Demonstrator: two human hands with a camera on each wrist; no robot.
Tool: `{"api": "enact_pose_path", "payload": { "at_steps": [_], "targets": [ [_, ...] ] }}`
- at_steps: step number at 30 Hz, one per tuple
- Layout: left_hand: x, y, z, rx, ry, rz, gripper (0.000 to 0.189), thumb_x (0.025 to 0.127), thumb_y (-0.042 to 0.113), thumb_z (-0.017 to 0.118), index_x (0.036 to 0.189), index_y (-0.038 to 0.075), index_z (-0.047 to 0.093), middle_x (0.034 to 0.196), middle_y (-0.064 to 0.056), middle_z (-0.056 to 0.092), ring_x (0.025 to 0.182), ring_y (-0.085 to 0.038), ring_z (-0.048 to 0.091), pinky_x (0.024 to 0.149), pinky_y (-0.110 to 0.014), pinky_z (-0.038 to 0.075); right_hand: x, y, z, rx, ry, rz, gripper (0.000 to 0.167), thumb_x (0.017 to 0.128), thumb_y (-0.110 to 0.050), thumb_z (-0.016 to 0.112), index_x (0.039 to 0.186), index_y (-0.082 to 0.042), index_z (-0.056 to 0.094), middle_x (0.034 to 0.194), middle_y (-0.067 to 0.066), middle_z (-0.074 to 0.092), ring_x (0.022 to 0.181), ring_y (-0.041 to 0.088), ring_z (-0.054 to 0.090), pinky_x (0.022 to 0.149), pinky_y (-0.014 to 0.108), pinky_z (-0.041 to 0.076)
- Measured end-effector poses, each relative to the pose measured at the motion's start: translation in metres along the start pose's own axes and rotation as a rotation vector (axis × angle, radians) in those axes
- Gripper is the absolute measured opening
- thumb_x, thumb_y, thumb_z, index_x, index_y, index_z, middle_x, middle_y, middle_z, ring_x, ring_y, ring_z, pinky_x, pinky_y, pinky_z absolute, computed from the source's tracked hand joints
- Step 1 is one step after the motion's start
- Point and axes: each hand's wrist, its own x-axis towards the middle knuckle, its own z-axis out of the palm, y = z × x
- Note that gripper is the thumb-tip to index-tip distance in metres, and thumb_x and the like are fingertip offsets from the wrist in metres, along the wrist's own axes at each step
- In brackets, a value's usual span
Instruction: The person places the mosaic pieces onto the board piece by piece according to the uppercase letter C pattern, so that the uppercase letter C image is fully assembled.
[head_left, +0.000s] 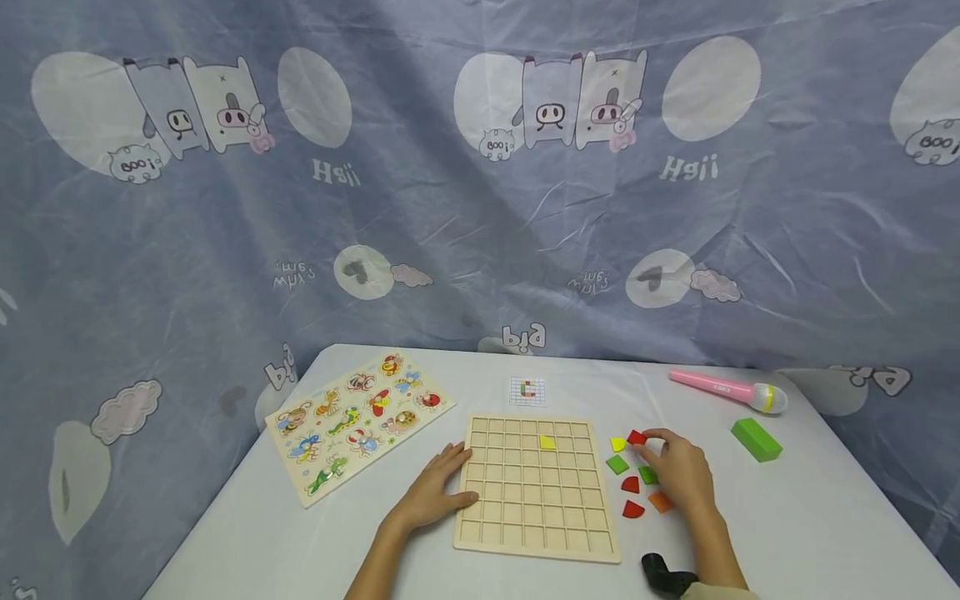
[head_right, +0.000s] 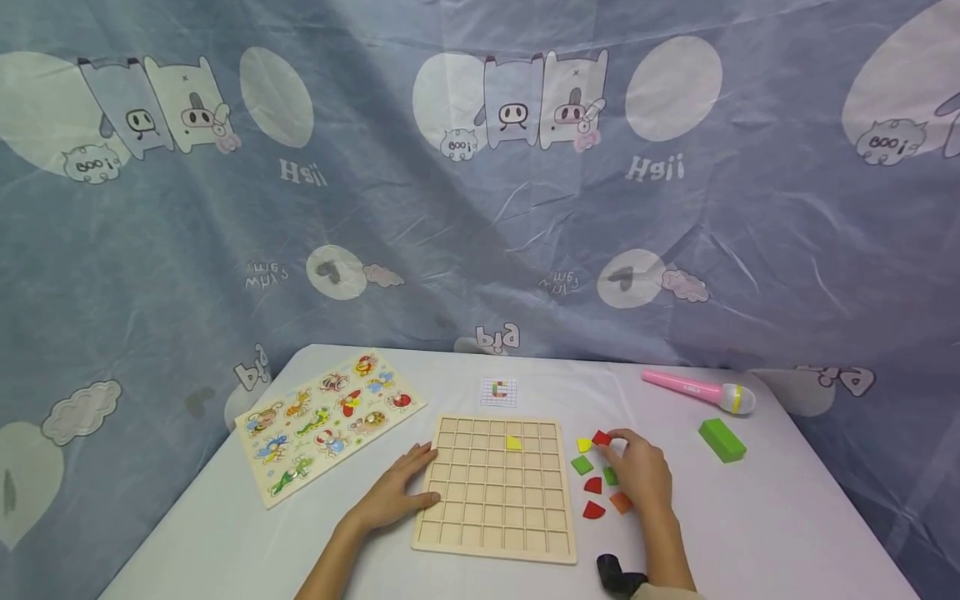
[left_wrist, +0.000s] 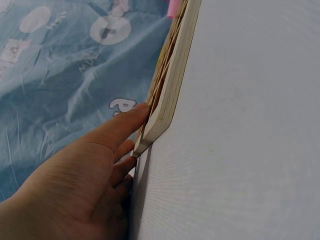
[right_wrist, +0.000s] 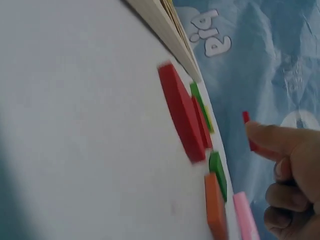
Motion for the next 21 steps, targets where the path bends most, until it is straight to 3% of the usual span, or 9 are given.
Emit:
{"api": "enact_pose_path", "payload": {
  "at_steps": [4, 10, 14, 21],
  "targets": [
    [0.000, 0.002, -0.001, -0.003, 0.004, 0.000, 0.076, 0.081, 0.043, 0.067, 0.141, 0.008, 0.038, 0.149, -0.009, 0.027, 0.138, -0.030, 0.016, 0.111, -0.049, 0.012, -0.004, -0.031, 0.006, 0.036, 0.029, -0.054, 0.036, 0.080, -0.026, 0.072, 0.109, -0.007, 0.064, 0.054, 0.002, 0.037, 0.042, 0.016, 0.034, 0.035, 0.029, 0.031],
    [0.000, 0.002, -0.001, 0.003, 0.001, 0.012, 0.077, 0.080, 0.043, 0.067, 0.141, 0.006, 0.038, 0.148, -0.012, 0.028, 0.138, -0.031, 0.016, 0.111, -0.049, 0.012, -0.007, -0.069, 0.027, 0.090, -0.007, -0.174, 0.033, 0.079, -0.026, 0.073, 0.107, -0.008, 0.067, 0.053, 0.000, 0.038, 0.042, 0.013, 0.032, 0.036, 0.026, 0.029],
    [0.001, 0.001, 0.000, 0.005, 0.000, 0.015, 0.077, 0.080, 0.044, 0.067, 0.141, 0.006, 0.038, 0.148, -0.012, 0.028, 0.138, -0.032, 0.017, 0.111, -0.049, 0.012, -0.005, -0.084, 0.046, 0.116, -0.056, -0.232, 0.031, 0.079, -0.026, 0.073, 0.105, -0.010, 0.068, 0.053, -0.002, 0.039, 0.043, 0.011, 0.032, 0.037, 0.024, 0.027],
    [0.002, -0.003, 0.002, 0.020, 0.002, 0.006, 0.077, 0.080, 0.046, 0.066, 0.141, 0.007, 0.038, 0.149, -0.009, 0.028, 0.138, -0.030, 0.017, 0.111, -0.049, 0.013, 0.001, -0.102, 0.069, 0.120, -0.132, -0.250, 0.029, 0.079, -0.027, 0.073, 0.103, -0.012, 0.069, 0.050, -0.003, 0.037, 0.043, 0.009, 0.029, 0.038, 0.021, 0.021]
  ]
}}
